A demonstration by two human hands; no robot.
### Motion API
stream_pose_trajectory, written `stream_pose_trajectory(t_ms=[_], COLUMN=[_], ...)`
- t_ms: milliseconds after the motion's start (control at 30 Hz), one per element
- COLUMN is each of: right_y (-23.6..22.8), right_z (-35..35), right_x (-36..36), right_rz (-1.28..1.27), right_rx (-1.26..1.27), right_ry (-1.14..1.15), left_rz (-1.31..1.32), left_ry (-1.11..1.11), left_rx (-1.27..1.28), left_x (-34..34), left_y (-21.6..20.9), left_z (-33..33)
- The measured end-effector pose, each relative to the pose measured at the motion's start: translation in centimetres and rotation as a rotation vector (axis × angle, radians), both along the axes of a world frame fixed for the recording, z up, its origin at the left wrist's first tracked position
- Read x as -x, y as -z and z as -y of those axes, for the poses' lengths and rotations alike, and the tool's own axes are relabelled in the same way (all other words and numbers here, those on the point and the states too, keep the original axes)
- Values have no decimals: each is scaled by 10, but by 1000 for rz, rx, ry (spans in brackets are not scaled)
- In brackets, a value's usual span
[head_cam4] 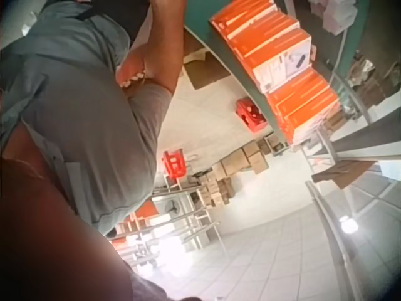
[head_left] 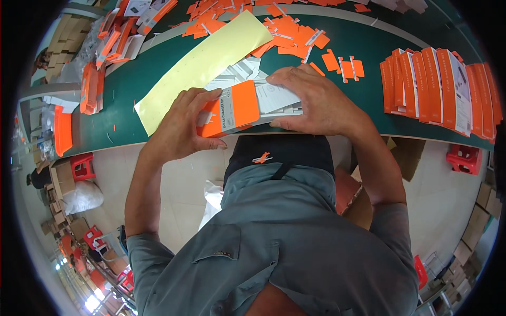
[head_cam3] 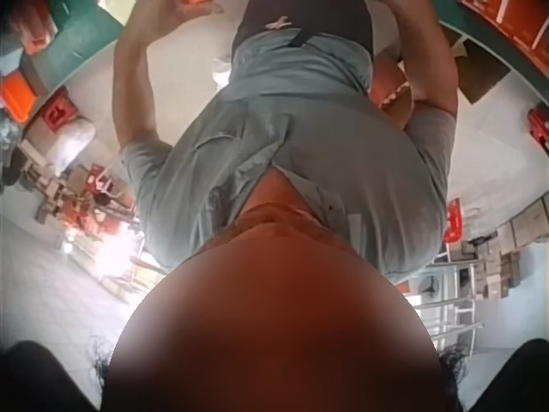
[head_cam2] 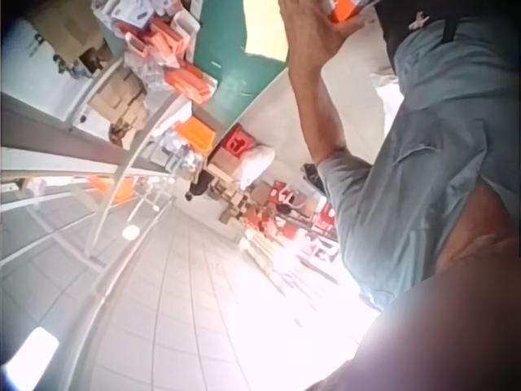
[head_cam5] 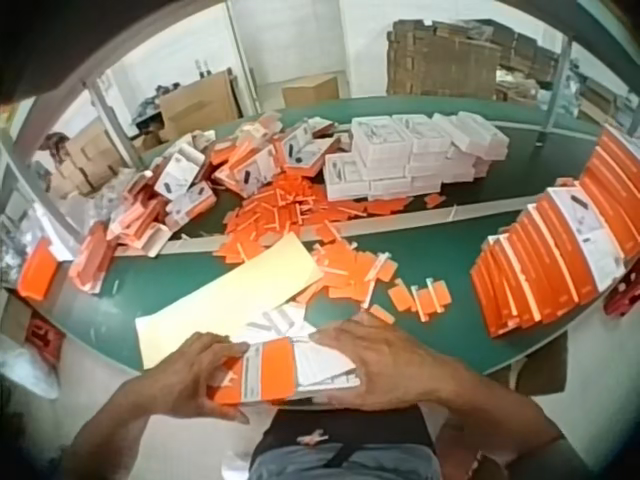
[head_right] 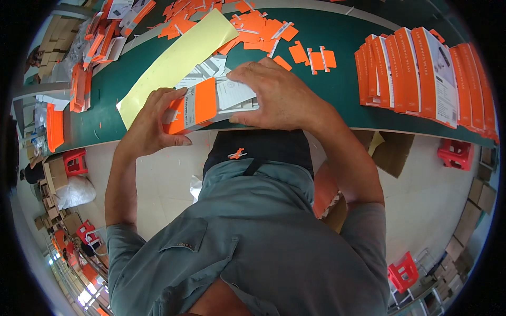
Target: Assembling and packaging products into orange and white boxes on an assembly line.
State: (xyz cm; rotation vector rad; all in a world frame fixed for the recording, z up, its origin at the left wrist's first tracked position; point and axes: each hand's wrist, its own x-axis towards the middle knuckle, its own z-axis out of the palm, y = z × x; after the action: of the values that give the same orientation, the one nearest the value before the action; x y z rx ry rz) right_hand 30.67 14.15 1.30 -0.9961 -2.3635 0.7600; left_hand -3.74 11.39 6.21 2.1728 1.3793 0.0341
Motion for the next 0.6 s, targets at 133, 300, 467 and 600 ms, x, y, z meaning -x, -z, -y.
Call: stream_pose_trajectory(t_ms=[133, 300, 467, 600], right_y=[-4, -1, -3, -2], right_z=[10, 21, 18, 19], right_x=[4, 12, 6, 2], right_rz=[6, -4, -19, -62], right_rx=[-13, -115, -156, -121], right_ry=[78, 74, 49, 37], left_rz=[55, -22, -33, -22], left_ry=[-33, 0, -14, -2], left_rx=[-15, -122, -118, -86], left_x=[-3, -5, -2, 1], left_y=[0, 4, 7, 7], left_z=[2, 4, 5, 6])
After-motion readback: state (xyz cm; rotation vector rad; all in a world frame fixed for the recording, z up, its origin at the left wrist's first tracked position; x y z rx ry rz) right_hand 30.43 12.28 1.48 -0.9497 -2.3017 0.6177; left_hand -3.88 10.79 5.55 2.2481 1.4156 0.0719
